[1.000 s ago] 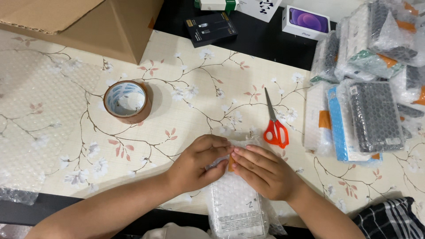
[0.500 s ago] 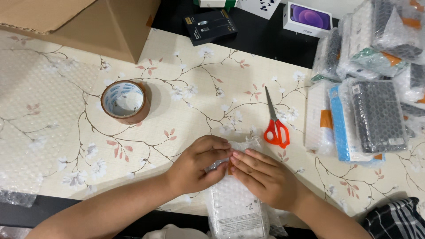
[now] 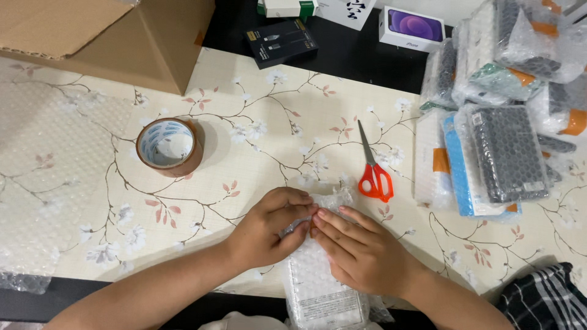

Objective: The person wraps a smartphone box in bubble wrap, secures the wrapping with tape using scissors, places the wrapped box into a shipping bag, and wraps the entire bag in a second layer of bubble wrap.

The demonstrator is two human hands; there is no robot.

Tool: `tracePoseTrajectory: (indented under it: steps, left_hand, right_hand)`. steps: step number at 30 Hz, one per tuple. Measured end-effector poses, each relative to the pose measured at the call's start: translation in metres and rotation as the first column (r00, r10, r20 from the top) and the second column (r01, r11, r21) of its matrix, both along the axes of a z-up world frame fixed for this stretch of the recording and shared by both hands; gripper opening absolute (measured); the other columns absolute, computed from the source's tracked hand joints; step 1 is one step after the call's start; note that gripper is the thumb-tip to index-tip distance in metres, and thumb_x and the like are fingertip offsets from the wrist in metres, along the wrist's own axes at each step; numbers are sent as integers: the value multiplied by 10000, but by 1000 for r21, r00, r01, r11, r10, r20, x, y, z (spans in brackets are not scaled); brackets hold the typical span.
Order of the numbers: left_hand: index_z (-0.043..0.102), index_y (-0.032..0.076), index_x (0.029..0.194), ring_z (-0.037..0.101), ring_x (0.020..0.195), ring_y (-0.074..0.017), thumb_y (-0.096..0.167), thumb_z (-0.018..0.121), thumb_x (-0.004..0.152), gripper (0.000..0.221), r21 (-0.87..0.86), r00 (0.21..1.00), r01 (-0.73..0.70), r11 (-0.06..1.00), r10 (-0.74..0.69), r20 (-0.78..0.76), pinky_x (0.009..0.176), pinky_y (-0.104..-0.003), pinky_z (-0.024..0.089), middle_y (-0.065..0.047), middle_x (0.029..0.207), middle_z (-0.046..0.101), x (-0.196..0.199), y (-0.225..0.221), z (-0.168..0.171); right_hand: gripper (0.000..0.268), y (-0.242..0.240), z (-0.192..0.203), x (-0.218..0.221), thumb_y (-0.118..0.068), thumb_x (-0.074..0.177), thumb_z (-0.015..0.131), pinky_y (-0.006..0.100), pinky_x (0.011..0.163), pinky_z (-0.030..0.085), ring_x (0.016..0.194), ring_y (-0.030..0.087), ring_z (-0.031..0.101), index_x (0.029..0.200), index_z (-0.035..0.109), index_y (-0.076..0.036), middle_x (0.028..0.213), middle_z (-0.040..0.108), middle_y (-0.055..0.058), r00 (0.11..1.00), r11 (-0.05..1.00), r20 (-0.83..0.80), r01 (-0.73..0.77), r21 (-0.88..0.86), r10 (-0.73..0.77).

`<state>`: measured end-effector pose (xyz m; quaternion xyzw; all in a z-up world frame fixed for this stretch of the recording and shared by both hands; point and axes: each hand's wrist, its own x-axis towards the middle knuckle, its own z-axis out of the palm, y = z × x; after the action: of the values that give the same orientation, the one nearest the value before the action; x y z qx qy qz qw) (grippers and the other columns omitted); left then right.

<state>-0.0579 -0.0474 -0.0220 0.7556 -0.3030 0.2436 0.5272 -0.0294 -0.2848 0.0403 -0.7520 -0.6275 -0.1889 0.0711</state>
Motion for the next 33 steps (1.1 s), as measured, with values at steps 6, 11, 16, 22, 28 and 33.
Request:
tracePoseTrajectory:
  steps: [6, 11, 16, 22, 28, 33]
  left_hand:
    - [698, -4, 1272, 658, 1205, -278, 88, 654, 1005, 286, -18, 999, 10, 1000, -10, -46, 1055, -377, 571, -151, 1249, 616, -1, 1, -2]
    - [696, -22, 1256, 646, 1227, -296, 42, 608, 1019, 260, -23, 999, 41, 999, -41, -30, 1062, -395, 577, -162, 1261, 603, 1, 2, -2]
    - [680, -41, 1260, 638, 1229, -319, 40, 594, 1022, 266, 14, 1000, 23, 1000, -23, -16, 1067, -410, 563, -189, 1250, 608, -1, 2, 1]
    - [688, -9, 1256, 647, 1206, -317, 51, 616, 994, 278, -7, 999, 11, 1000, -11, -48, 1064, -416, 557, -171, 1226, 619, -1, 0, -1]
    - [687, -11, 1262, 642, 1231, -308, 58, 624, 993, 284, 3, 997, 15, 1000, -15, -73, 1091, -416, 548, -169, 1240, 621, -1, 1, 0]
    - [665, -19, 1307, 652, 1215, -303, 87, 627, 1005, 322, 15, 995, 8, 1000, -6, -99, 1081, -397, 546, -180, 1248, 616, -1, 2, 1]
  right_hand:
    - [387, -2, -5, -1, -90, 1021, 519, 448, 1208, 450, 1384, 315, 589, 1375, 657, -20, 1478, 604, 169, 998, 999, 47, -40, 18, 39]
    - [392, 2, -1, -10, -73, 952, 498, 493, 1211, 431, 1367, 331, 593, 1293, 669, 16, 1421, 648, 205, 1000, 1000, -13, -14, -26, 14]
    - [455, -3, -2, -4, -89, 919, 502, 502, 1227, 400, 1385, 356, 578, 1338, 651, 8, 1449, 628, 210, 990, 998, -134, -42, -44, 36]
    - [406, -9, -5, 14, -148, 1058, 419, 536, 1230, 433, 1410, 369, 567, 1379, 608, 14, 1486, 590, 199, 984, 995, -169, -47, 85, 60]
    - [361, -7, -10, 13, -88, 996, 514, 517, 1207, 436, 1381, 349, 576, 1307, 683, -17, 1454, 619, 172, 996, 999, -90, -16, 44, 19]
    - [319, -4, -9, 14, -85, 954, 590, 560, 1181, 430, 1346, 350, 613, 1240, 721, -31, 1393, 677, 156, 992, 994, -127, 28, 104, -15]
